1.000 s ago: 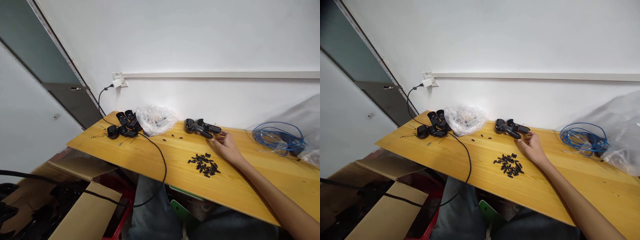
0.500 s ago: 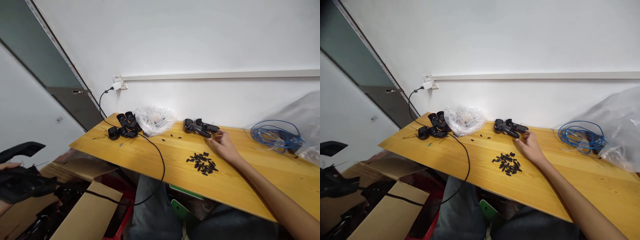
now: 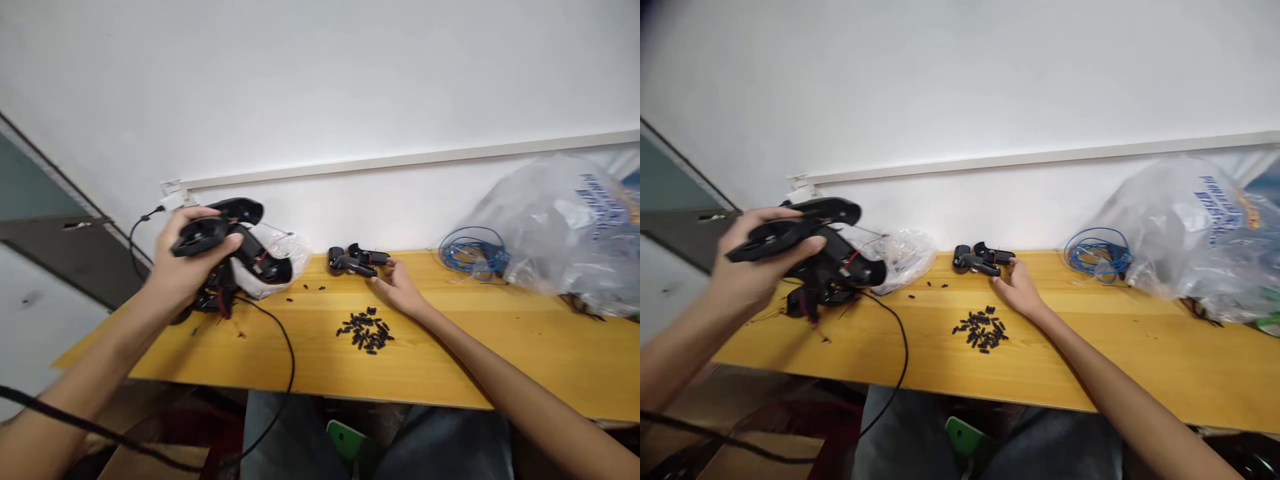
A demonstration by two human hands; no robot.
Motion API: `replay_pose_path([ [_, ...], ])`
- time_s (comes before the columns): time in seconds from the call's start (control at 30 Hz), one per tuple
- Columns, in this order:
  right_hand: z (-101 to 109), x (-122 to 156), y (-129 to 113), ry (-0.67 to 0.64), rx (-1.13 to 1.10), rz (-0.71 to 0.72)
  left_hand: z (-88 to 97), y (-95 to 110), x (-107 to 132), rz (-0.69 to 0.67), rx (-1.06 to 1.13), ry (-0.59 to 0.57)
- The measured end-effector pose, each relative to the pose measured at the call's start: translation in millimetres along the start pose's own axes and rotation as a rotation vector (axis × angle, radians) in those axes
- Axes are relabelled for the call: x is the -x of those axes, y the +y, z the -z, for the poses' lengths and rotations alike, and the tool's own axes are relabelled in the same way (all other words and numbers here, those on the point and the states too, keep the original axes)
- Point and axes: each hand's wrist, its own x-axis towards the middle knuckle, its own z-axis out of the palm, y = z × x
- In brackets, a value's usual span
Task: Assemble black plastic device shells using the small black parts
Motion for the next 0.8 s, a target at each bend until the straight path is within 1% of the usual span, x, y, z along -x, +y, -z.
replay_pose_path([
  [0.07,-1,1,-6,0.019,-0.016,0.0,-66.1,12,-9,-0.018,0.242,-0.087],
  [0.13,-1,4,-11,0.049,-0.01,0.045,-135.8,23,-10,0.066,0.522,-0.136],
  [0.2,-2,7,-16,0.089,0.014,0.119,-201.7,33,-3,0.148,0.738,-0.139],
  [0.23,-2,8,-18,0.112,0.027,0.162,-230.8,37,2,0.191,0.818,-0.132],
  [0.27,-2,9,-19,0.135,0.037,0.206,-256.4,41,9,0.246,0.882,-0.101],
  [0.3,-2,8,-20,0.152,0.047,0.25,-278.1,44,15,0.299,0.927,-0.087],
  [0.33,-1,7,-21,0.164,0.057,0.288,-296.0,47,22,0.342,0.96,-0.071],
  [0.4,0,5,-21,0.17,0.081,0.331,-320.8,49,35,0.384,0.983,-0.018],
  [0.43,2,4,-20,0.17,0.094,0.337,-328.8,48,41,0.392,0.98,0.007],
  [0.5,3,1,-18,0.18,0.123,0.342,-339.0,44,53,0.401,0.968,0.04],
  [0.6,2,-1,-12,0.214,0.148,0.348,-347.2,31,69,0.445,0.955,0.04],
  [0.67,0,-2,-8,0.24,0.131,0.312,-350.7,20,77,0.47,0.945,0.022],
  [0.73,-3,-3,-6,0.267,0.096,0.239,-351.9,8,80,0.441,0.901,-0.037],
  [0.8,-4,-4,-5,0.285,0.058,0.162,-349.2,-2,78,0.357,0.795,-0.136],
])
